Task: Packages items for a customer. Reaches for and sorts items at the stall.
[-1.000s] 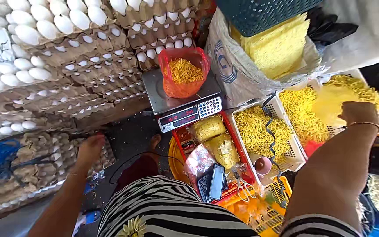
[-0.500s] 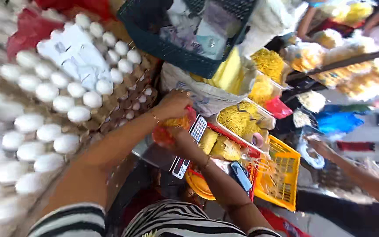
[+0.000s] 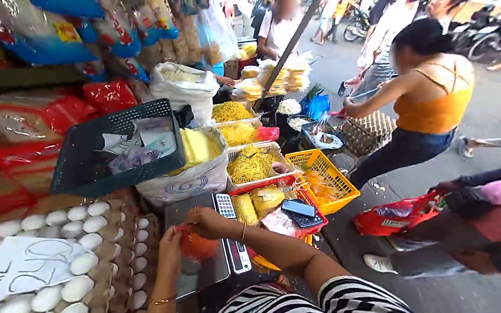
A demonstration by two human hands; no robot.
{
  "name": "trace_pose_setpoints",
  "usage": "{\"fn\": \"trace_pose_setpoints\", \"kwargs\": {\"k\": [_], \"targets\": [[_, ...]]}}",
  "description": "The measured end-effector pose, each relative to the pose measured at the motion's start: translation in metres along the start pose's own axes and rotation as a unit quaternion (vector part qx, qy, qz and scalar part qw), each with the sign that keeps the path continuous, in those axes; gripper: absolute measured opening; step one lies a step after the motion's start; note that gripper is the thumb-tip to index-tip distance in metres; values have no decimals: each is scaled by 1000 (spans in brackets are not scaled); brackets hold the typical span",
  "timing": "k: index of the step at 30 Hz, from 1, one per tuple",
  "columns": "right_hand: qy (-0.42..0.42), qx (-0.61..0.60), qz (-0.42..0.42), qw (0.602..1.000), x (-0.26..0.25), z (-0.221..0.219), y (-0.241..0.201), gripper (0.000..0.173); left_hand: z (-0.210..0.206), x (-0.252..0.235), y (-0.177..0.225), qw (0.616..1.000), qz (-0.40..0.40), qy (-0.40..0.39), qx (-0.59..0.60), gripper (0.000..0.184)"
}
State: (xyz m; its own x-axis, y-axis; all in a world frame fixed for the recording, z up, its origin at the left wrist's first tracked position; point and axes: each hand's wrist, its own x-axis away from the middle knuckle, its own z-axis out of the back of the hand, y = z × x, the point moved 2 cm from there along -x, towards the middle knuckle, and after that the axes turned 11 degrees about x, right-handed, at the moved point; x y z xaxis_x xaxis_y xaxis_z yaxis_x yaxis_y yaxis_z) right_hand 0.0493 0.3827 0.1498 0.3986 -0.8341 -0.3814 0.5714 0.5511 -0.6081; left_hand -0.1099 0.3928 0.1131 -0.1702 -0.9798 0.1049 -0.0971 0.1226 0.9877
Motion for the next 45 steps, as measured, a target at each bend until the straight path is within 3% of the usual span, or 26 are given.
{"fn": "trace_pose_setpoints", "kwargs": {"k": [3,7,10,13,15,17,20,22,23,25,27,29,32,35,37,38,40,42,45], "targets": [[-37,-83,8,996,-12,-6,21,24,-7,18,-10,995,-60,6,79,8],[-132,-169,-17,977,-24,-26,44,23,-2,24,-19,983,-175,-41,-38,11],[-201,-118,-31,972,-33,-39,47,22,2,25,-26,943,-221,-31,-247,25],[-231,-35,-27,972,-41,-45,54,22,0,22,-26,886,-216,-25,-409,24],[-229,-5,-23,973,-44,-46,62,21,-1,20,-27,853,-240,-21,-463,18],[-245,17,-42,968,-44,-45,68,19,1,16,-32,820,-320,-26,-474,13],[-252,38,-62,965,-41,-50,72,15,-1,14,-37,797,-374,-54,-472,12],[-238,1,-85,967,-37,-48,71,16,-3,18,-33,809,-352,-39,-469,17],[-230,-41,-109,966,-34,-44,69,20,-4,19,-28,835,-314,-27,-451,20],[-209,-127,-143,959,-23,-29,63,28,-2,18,-17,916,-191,7,-352,23],[-174,-126,-147,966,-10,-18,59,25,0,9,-20,986,-61,54,-145,36],[-179,-79,-151,969,2,-12,53,35,-6,5,-21,992,44,90,72,36],[-180,-69,-133,972,12,-9,45,36,-20,2,-17,977,63,113,167,34],[-138,-47,-125,981,16,-7,48,26,-24,0,-20,989,3,101,112,38],[-95,12,-149,984,17,-10,51,26,-23,4,-22,993,-89,71,-30,30],[-86,53,-169,980,16,-11,51,28,-24,10,-22,981,-137,55,-124,22],[-93,120,-219,964,13,-14,55,31,-26,27,-26,941,-205,42,-267,22],[-108,157,-259,947,9,-20,69,34,-22,41,-37,917,-224,46,-327,24],[-128,181,-284,933,6,-38,86,34,-9,56,-62,917,-205,41,-339,24]]}}
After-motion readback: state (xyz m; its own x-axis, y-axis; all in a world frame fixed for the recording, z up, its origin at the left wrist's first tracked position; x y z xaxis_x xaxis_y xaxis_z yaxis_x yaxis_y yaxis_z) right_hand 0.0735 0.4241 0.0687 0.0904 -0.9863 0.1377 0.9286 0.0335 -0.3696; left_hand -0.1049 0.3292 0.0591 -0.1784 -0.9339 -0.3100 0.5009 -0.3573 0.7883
